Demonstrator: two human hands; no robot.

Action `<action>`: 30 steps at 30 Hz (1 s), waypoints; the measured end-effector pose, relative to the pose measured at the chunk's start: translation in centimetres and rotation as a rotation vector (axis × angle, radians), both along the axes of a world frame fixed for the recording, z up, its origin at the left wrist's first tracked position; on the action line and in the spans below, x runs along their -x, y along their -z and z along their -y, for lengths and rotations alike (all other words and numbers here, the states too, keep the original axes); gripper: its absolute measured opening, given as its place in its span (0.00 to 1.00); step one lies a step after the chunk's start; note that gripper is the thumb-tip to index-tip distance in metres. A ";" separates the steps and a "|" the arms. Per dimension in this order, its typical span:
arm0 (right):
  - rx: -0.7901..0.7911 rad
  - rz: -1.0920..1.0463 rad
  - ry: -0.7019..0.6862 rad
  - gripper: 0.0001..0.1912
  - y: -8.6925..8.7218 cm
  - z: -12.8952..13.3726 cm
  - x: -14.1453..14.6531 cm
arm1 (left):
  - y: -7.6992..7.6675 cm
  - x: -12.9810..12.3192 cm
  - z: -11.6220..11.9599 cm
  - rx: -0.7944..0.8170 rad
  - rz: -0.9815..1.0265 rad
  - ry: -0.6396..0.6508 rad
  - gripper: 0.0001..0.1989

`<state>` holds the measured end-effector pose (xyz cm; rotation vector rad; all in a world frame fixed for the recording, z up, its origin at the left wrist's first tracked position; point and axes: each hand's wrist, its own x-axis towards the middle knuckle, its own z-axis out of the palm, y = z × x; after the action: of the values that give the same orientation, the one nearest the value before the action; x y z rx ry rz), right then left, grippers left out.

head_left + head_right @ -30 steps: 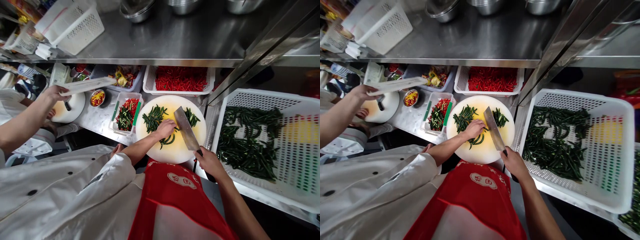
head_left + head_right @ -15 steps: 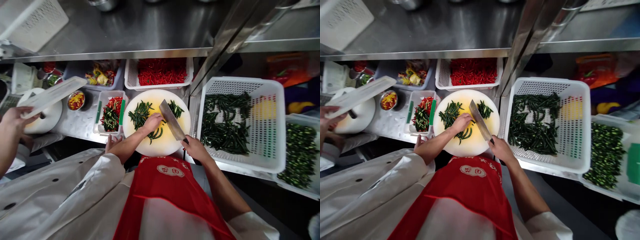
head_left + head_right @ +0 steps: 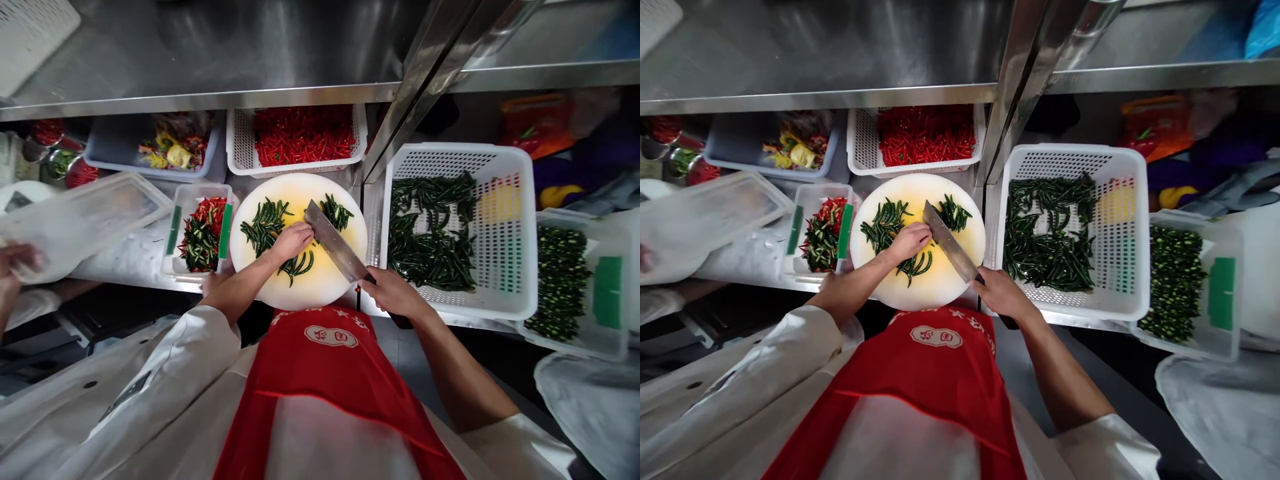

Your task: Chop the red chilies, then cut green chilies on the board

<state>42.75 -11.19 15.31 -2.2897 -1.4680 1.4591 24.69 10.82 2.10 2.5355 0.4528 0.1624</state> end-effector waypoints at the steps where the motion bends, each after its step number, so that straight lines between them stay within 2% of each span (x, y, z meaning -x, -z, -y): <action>1: 0.006 0.013 -0.007 0.12 -0.1 -0.1 -0.1 | 0.0 -0.1 0.0 0.002 -0.005 0.006 0.14; 5: -0.034 0.088 -0.093 0.09 -0.7 -0.3 -0.6 | -0.4 -0.3 0.0 0.016 0.023 0.059 0.14; 8: -0.071 0.134 -0.163 0.10 -0.9 -0.6 -1.0 | 0.2 -0.6 -0.4 0.016 0.074 0.033 0.14; 11: -0.060 0.159 -0.176 0.13 0.1 -1.3 -1.0 | 1.1 -1.2 -0.7 0.024 0.111 0.001 0.13; 14: -0.066 0.178 -0.136 0.13 2.0 -2.3 -0.4 | 0.9 -1.5 -0.2 0.007 0.098 -0.004 0.13; 18: -0.130 0.173 -0.084 0.12 3.9 -3.2 -0.3 | -0.3 -1.5 -0.4 0.038 0.026 0.053 0.13; 20: -0.159 0.171 -0.069 0.13 3.8 -2.8 -0.7 | -1.3 -1.1 -0.7 0.065 0.006 -0.005 0.12; 23: -0.163 0.165 -0.056 0.12 2.8 -1.0 -1.4 | -2.8 -0.1 -0.4 0.064 -0.063 -0.136 0.11; 24: -0.153 0.152 -0.060 0.12 2.4 -0.4 -1.6 | -3.2 0.1 0.1 0.061 -0.124 -0.140 0.11; 26: -0.130 0.123 -0.086 0.11 1.9 0.6 -1.8 | -4.0 0.3 1.2 0.061 -0.298 -0.070 0.11; 28: -0.121 0.109 -0.113 0.11 1.9 1.2 -1.9 | -4.6 0.1 2.5 0.043 -0.486 -0.007 0.11; 30: -0.123 0.114 -0.121 0.11 2.4 1.4 -2.0 | -5.2 -0.5 3.5 0.005 -0.611 -0.007 0.12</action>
<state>44.75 -12.58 12.96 -2.2811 -1.7037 1.2432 25.20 7.32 7.32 2.5436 0.6864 -0.6252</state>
